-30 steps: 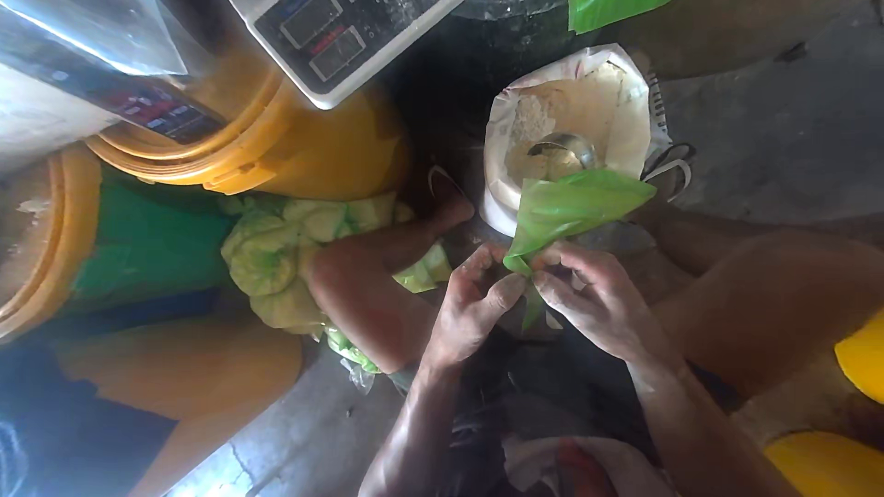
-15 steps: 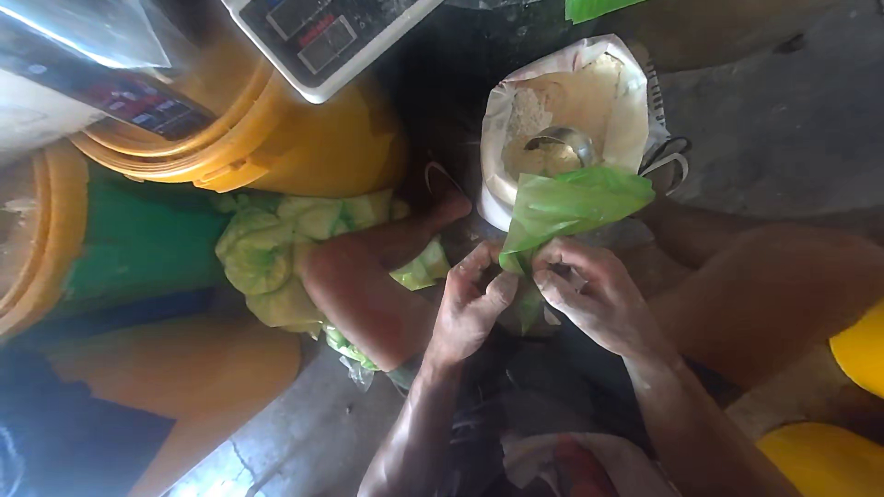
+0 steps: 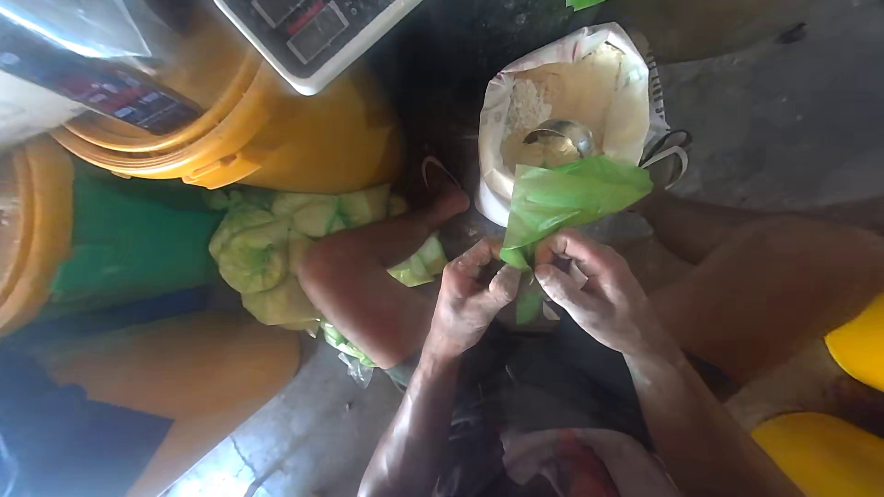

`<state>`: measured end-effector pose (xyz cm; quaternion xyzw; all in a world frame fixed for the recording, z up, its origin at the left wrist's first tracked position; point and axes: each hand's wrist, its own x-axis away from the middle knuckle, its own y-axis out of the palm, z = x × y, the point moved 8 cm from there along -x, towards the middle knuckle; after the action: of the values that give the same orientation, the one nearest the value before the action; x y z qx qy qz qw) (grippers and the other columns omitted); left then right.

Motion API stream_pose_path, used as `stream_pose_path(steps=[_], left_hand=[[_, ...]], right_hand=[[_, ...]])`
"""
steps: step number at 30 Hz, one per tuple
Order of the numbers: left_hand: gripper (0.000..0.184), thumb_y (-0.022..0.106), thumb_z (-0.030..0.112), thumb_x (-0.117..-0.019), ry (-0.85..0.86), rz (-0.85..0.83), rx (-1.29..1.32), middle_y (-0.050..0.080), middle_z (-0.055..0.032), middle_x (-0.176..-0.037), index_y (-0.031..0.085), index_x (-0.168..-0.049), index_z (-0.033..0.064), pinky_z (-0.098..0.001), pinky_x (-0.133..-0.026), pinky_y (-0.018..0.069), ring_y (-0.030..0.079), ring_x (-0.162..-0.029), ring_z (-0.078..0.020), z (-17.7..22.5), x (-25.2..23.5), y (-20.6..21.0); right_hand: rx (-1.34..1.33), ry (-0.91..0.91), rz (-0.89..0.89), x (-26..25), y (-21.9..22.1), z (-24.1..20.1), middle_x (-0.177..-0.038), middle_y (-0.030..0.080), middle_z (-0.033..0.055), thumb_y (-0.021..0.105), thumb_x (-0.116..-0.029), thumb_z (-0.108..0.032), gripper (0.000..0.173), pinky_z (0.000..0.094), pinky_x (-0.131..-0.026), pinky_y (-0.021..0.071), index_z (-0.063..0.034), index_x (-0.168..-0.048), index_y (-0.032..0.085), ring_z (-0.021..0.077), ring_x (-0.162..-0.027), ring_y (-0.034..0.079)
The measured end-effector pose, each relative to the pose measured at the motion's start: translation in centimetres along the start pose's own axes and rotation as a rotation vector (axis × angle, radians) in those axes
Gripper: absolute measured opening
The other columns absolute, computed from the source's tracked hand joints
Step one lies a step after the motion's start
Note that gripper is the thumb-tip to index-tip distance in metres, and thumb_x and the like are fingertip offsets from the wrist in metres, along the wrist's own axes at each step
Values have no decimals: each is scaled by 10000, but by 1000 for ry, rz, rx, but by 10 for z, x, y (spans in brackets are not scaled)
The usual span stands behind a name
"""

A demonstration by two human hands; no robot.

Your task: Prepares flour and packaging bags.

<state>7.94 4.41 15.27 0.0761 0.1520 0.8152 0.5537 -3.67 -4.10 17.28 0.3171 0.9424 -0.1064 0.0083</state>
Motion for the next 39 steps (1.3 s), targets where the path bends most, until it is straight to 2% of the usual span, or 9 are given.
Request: stream_pose_path(steps=[5, 10, 22, 28, 31, 33, 36, 37, 39], left_hand=[[142, 633, 116, -984, -6, 23, 44, 715, -35, -972, 677, -1096, 41, -284, -790, 594, 684, -866, -87, -4, 2, -1], [166, 647, 187, -986, -3, 54, -14, 712, 1, -977, 675, -1096, 66, -279, -808, 591, 679, -888, -65, -4, 4, -3], [162, 614, 178, -998, 19, 43, -16, 693, -2, -976, 652, -1126, 86, -266, -778, 583, 665, -869, -63, 0, 6, -4], [143, 509, 189, -996, -76, 212, 135, 644, 29, -885, 648, -970, 174, -256, -679, 559, 630, -775, -61, -18, 9, -27], [235, 423, 212, -988, -164, 255, 271, 675, 18, -967, 646, -914, 212, -303, -777, 576, 660, -899, -97, -32, 19, -43], [257, 441, 343, -1034, -173, 223, 218, 680, 2, -996, 644, -1020, 185, -321, -807, 578, 665, -928, -111, -35, 25, -43], [746, 532, 689, -950, -144, 116, -65, 645, -11, -1252, 417, -1456, 152, -353, -974, 564, 642, -1130, -119, -25, 29, -33], [815, 610, 646, -933, -127, 87, -147, 624, -13, -1289, 339, -1505, 132, -338, -986, 565, 637, -1146, -110, -17, 26, -27], [736, 763, 331, -919, -112, 51, -275, 646, -53, -1195, 348, -1460, 55, -310, -889, 609, 680, -1033, -120, -5, 16, -18]], right_hand=[[182, -36, -39, 1, 5, -2, -874, 623, -42, 560, -1039, -261, 197, 128, -696, 523, -75, -1069, 620, -39, -772, 591], [32, 21, -65, -3, 8, 0, -778, 574, -63, 528, -1045, -221, 157, 122, -572, 466, -91, -1004, 606, -33, -648, 536], [61, -18, -2, -2, 11, -3, -855, 613, -52, 601, -1029, -277, 214, 124, -606, 515, -74, -1098, 604, -34, -701, 577], [-232, 86, 172, 1, -7, 14, -727, 582, -63, 546, -1023, -196, 72, 195, -548, 514, -151, -1011, 602, 29, -587, 560], [-363, 117, 192, 6, -12, 24, -787, 637, -60, 543, -1032, -235, 67, 238, -629, 580, -195, -1016, 594, 55, -664, 634], [-240, 128, 113, 10, -3, 22, -914, 645, -54, 543, -1022, -245, 108, 250, -675, 593, -164, -996, 609, 49, -764, 640], [-109, 121, 39, 14, 16, 18, -902, 608, -45, 529, -1010, -185, 121, 162, -654, 538, -99, -967, 601, -19, -747, 590], [-110, 120, 33, 15, 20, 18, -901, 605, -46, 530, -1010, -172, 114, 145, -653, 526, -90, -975, 602, -33, -743, 581], [-153, 131, 62, 17, 19, 18, -900, 625, -54, 531, -1014, -172, 111, 162, -663, 559, -102, -988, 612, -21, -756, 611]])
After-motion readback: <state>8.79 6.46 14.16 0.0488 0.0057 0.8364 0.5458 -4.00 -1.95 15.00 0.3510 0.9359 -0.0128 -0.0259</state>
